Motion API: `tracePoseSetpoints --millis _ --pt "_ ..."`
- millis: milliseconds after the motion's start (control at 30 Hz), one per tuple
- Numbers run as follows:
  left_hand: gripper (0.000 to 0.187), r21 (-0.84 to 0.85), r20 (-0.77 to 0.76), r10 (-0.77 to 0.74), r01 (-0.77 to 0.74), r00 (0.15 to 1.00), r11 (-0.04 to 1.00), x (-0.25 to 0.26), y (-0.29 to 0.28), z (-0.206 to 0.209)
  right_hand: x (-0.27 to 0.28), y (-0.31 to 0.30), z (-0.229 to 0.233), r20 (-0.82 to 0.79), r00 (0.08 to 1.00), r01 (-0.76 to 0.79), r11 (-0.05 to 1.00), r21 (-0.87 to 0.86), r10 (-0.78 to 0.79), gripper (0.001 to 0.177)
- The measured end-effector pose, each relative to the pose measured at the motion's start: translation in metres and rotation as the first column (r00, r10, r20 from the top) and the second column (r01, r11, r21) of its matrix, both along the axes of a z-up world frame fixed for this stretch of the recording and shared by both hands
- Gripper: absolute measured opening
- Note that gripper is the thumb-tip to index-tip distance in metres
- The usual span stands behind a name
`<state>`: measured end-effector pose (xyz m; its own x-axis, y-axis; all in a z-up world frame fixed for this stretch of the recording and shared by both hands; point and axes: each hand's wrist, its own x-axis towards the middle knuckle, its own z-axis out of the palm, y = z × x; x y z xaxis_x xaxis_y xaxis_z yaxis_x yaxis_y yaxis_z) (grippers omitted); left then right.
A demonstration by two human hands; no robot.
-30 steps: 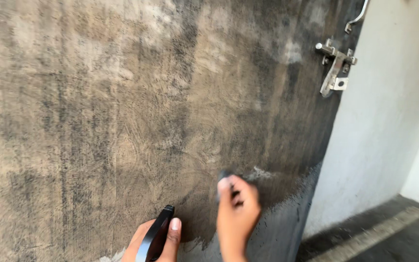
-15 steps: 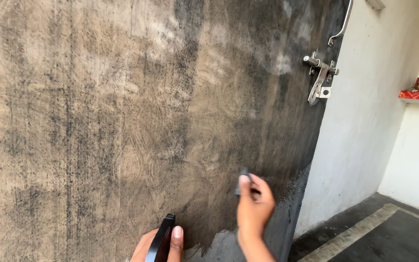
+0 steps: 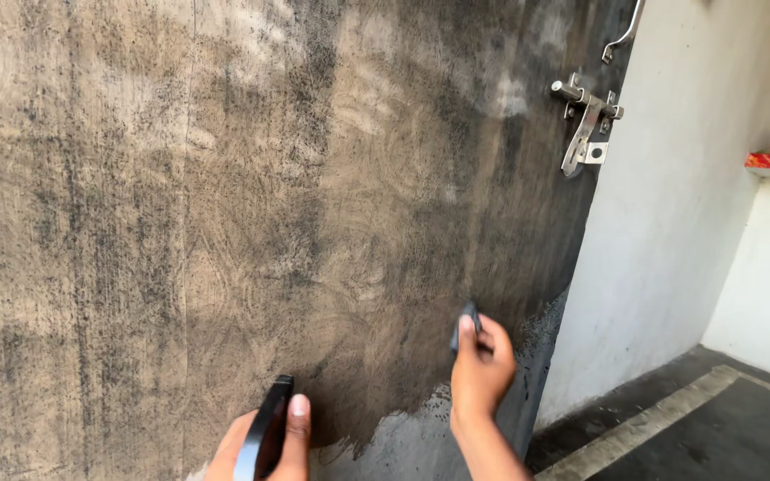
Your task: The person sprays liquid onto a dark textured wall and scrubs the surface with a small abrasive pad. The person works along the lower section of the wall near the floor, repeatedly spraying and scrubbing the same area.
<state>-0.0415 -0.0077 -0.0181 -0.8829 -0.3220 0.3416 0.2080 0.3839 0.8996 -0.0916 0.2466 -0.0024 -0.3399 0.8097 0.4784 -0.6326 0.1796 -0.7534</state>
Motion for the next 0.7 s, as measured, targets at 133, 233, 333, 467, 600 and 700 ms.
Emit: tracePoseSetpoints --millis 133,233,333,467,600,700 --pt "0.051 0.154 0.086 0.011 -0.025 0.996 0.988 0.009 0.000 0.006 0.015 -0.017 -0.029 0.160 0.984 0.067 0.995 0.080 -0.079 0.025" --pt "0.049 0.259 0.029 0.095 -0.099 0.995 0.961 0.015 0.013 0.005 0.010 -0.022 -0.029 0.126 0.983 0.096 0.959 0.268 -0.134 0.025" --pt "0.047 0.272 -0.045 0.154 -0.136 0.987 0.953 0.018 0.024 0.001 -0.003 0.006 -0.006 0.070 0.995 0.054 0.983 0.178 -0.067 0.025" --pt "0.047 0.263 -0.084 0.201 -0.173 0.976 0.949 0.016 0.031 -0.001 -0.001 0.043 -0.001 -0.056 0.997 -0.042 0.999 0.025 0.044 0.023" --pt "0.048 0.313 -0.158 0.248 -0.189 0.956 0.931 0.016 0.040 -0.006 0.014 0.024 -0.034 0.199 0.970 0.119 0.985 0.127 -0.143 0.026" --pt "0.047 0.291 -0.170 0.292 -0.235 0.941 0.927 0.018 0.048 -0.008 0.015 0.011 -0.036 0.129 0.987 0.050 0.949 0.311 -0.094 0.025"
